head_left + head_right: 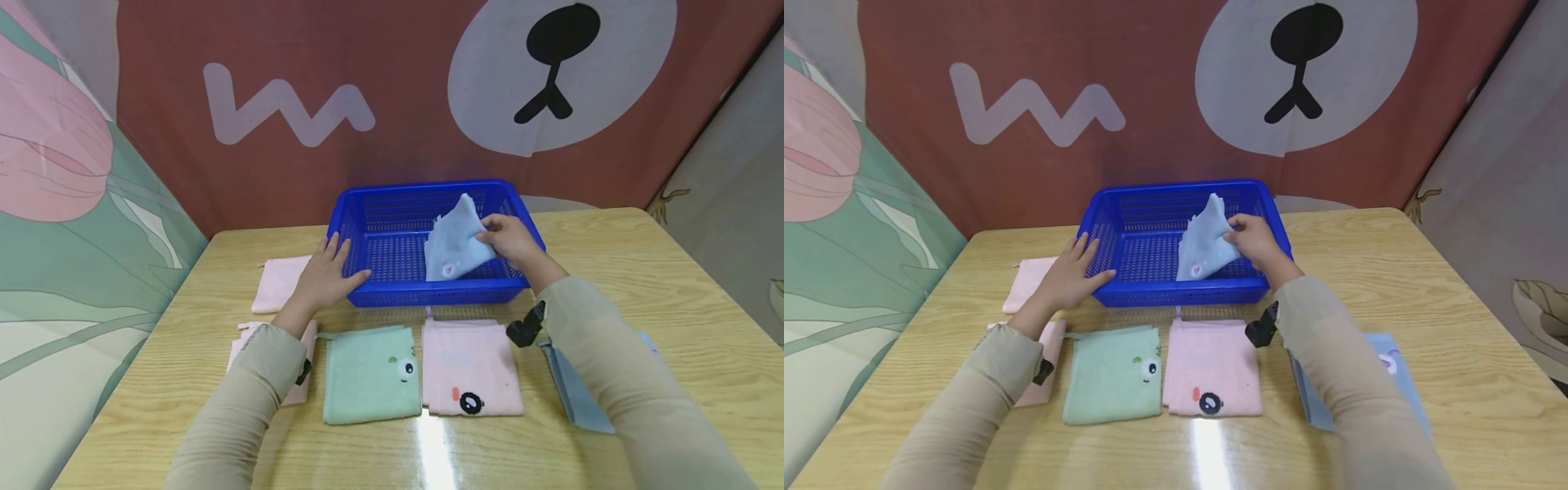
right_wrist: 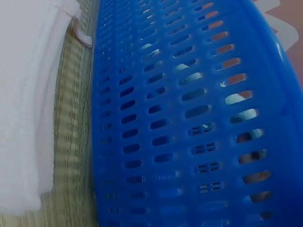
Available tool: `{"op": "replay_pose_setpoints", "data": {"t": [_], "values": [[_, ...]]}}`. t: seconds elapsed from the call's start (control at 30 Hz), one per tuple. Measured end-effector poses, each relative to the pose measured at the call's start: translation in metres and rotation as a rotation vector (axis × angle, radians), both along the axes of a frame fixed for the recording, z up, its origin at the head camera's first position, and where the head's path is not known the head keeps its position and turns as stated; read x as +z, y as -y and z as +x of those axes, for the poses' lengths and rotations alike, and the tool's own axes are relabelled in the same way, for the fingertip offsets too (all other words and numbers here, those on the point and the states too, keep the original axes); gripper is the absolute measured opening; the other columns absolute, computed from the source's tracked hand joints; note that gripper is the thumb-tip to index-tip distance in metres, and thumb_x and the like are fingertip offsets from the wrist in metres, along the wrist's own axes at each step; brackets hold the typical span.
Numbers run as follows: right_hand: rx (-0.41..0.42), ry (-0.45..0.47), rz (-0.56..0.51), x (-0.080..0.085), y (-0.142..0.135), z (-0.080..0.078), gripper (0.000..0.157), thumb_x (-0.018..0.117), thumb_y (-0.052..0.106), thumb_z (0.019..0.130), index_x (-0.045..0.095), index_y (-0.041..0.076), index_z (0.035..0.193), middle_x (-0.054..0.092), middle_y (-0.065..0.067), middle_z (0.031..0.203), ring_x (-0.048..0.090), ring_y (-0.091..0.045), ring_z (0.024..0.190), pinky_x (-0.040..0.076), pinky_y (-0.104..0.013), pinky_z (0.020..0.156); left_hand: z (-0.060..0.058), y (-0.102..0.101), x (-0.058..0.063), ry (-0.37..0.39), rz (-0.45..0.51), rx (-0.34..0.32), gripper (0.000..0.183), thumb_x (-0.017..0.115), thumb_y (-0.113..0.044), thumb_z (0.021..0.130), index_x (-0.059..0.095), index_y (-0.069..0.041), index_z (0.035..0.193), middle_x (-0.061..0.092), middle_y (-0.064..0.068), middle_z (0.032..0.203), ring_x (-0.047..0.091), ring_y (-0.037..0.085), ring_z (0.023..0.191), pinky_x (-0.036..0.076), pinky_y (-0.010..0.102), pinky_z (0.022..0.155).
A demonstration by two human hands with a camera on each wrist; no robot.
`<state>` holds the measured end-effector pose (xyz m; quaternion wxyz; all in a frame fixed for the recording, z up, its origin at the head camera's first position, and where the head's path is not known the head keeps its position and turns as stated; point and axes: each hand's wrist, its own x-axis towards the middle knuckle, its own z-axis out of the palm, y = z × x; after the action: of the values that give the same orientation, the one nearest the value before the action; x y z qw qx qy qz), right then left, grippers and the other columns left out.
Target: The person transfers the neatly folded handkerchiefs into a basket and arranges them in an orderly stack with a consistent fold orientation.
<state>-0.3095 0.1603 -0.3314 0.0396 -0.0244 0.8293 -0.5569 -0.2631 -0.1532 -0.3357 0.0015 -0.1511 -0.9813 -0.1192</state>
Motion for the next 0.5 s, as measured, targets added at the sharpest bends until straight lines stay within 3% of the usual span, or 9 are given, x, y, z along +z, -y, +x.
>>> {"op": "replay_pose_setpoints", "data": {"t": [0.3,0.5], "values": [[0.04,0.073,0.056,0.0019,-0.0022,-0.0027,0.031,0.049,0.001,0.085,0.044,-0.009,0.115,0.046,-0.021,0.107,0.051,-0.011,0.069,0.047,-0.022,0.058,0.0003,0.0008,-0.0009,-0.001,0.008,0.006,0.079,0.034,-0.057,0.084,0.014,-0.004,0.138,0.003,0.017,0.142,-0.003,0.032,0.128,0.011,0.046,0.1],[0.051,0.069,0.086,-0.0014,-0.0072,-0.0037,0.033,0.05,-0.002,0.083,0.041,-0.013,0.113,0.047,-0.022,0.099,0.051,-0.008,0.061,0.048,-0.023,0.056,0.0001,0.0009,-0.0007,-0.009,0.009,0.0,0.078,0.035,-0.057,0.084,0.014,-0.003,0.138,0.003,0.017,0.142,-0.001,0.033,0.128,0.011,0.046,0.1]]}}
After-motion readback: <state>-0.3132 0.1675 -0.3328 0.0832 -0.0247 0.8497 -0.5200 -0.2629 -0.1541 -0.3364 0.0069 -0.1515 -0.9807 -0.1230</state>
